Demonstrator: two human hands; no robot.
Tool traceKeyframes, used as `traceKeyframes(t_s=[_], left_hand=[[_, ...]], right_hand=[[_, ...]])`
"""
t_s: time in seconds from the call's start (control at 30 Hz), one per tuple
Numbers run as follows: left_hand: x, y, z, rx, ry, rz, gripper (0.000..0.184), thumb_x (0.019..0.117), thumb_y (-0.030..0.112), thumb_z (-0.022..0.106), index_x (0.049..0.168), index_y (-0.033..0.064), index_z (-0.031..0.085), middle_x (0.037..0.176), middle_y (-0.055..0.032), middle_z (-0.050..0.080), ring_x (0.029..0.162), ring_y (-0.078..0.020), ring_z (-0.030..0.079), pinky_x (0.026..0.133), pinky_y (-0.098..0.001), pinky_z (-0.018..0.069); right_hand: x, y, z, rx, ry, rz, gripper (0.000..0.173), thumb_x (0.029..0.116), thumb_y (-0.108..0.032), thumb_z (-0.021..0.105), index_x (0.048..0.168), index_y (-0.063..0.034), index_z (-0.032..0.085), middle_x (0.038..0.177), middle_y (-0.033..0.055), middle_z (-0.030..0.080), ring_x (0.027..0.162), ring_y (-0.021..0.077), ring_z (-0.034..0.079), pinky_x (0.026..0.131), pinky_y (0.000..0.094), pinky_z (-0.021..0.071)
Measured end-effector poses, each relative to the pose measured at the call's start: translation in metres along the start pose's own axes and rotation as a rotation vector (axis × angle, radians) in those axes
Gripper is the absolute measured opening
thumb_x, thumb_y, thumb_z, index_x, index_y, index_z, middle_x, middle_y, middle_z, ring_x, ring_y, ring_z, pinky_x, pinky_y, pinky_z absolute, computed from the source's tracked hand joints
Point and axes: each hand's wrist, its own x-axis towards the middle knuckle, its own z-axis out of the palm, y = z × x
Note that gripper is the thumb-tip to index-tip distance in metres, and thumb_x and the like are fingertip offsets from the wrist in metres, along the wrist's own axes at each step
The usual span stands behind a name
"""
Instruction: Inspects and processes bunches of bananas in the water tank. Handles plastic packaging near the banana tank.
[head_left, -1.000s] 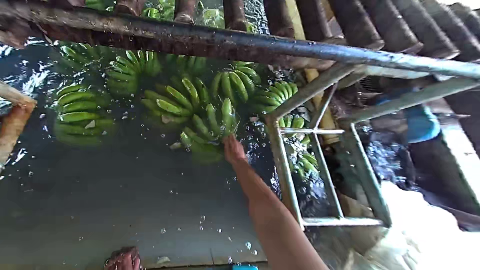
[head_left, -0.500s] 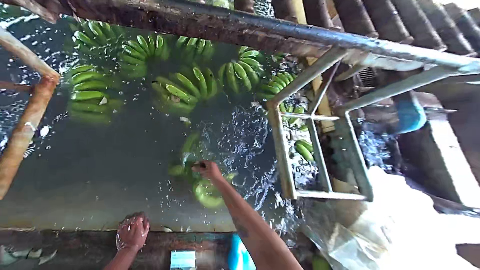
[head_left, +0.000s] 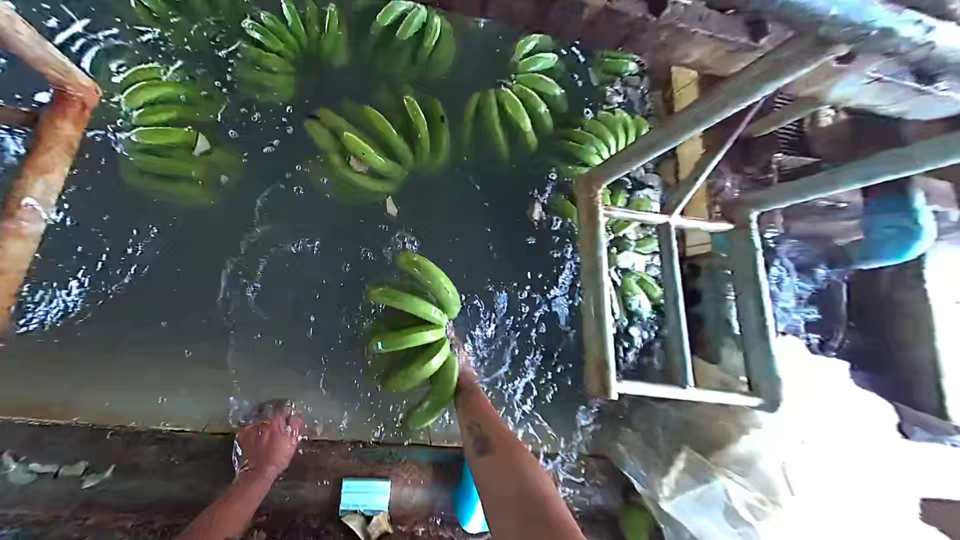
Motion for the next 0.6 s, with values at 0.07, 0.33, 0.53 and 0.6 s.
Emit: traceKeyframes(t_s=[0.07,0.33,0.53,0.6], left_hand=[[-0.001,0.001,0.0,-0.039,0.023,0.02,0.044,0.1063,0.033,0.044,0.13,0.0031,0.066,0.132,-0.026,0.063,0.127,-0.0464,0.057,0.106,-0.0656,0.0408],[0.014,-0.007,-0.001,-0.736,0.119,0.135,0.055,0.1066,0.038,0.048,0.145,-0.0015,0.052,0.144,-0.025,0.055,0.136,-0.0377,0.052,0.114,-0.0566,0.0387],[0.028,0.078,-0.045,-1.544,-0.31,-0.166,0.062,0.1088,0.054,0.028,0.158,0.0162,0.028,0.146,-0.0186,0.05,0.123,-0.0351,0.059,0.09,-0.0582,0.0552],[0.032,0.091,-0.041,-1.58,-0.423,-0.172,0.066,0.1064,0.06,0.025,0.151,0.0137,0.041,0.137,-0.0149,0.058,0.12,-0.0303,0.061,0.091,-0.0541,0.0545]], right_hand=[[0.006,-0.019,0.007,0.212,0.061,0.039,0.041,0.11,-0.028,0.046,0.139,0.0008,0.055,0.121,0.0168,0.068,0.105,0.0194,0.068,0.092,0.0396,0.0569],[-0.049,-0.051,0.055,-0.301,-0.107,-0.509,0.047,0.0822,-0.011,0.084,0.121,0.0061,0.064,0.107,0.0185,0.072,0.098,0.0246,0.071,0.092,0.044,0.0587],[-0.098,-0.014,0.038,-0.499,-0.171,-0.73,0.03,0.0899,-0.006,0.07,0.119,-0.0067,0.076,0.111,0.0121,0.076,0.1,0.03,0.069,0.089,0.0482,0.0556],[-0.103,-0.004,0.03,-0.558,-0.191,-0.823,0.031,0.0894,0.0,0.066,0.116,-0.0077,0.078,0.115,0.0086,0.077,0.101,0.0289,0.07,0.09,0.0464,0.0567]])
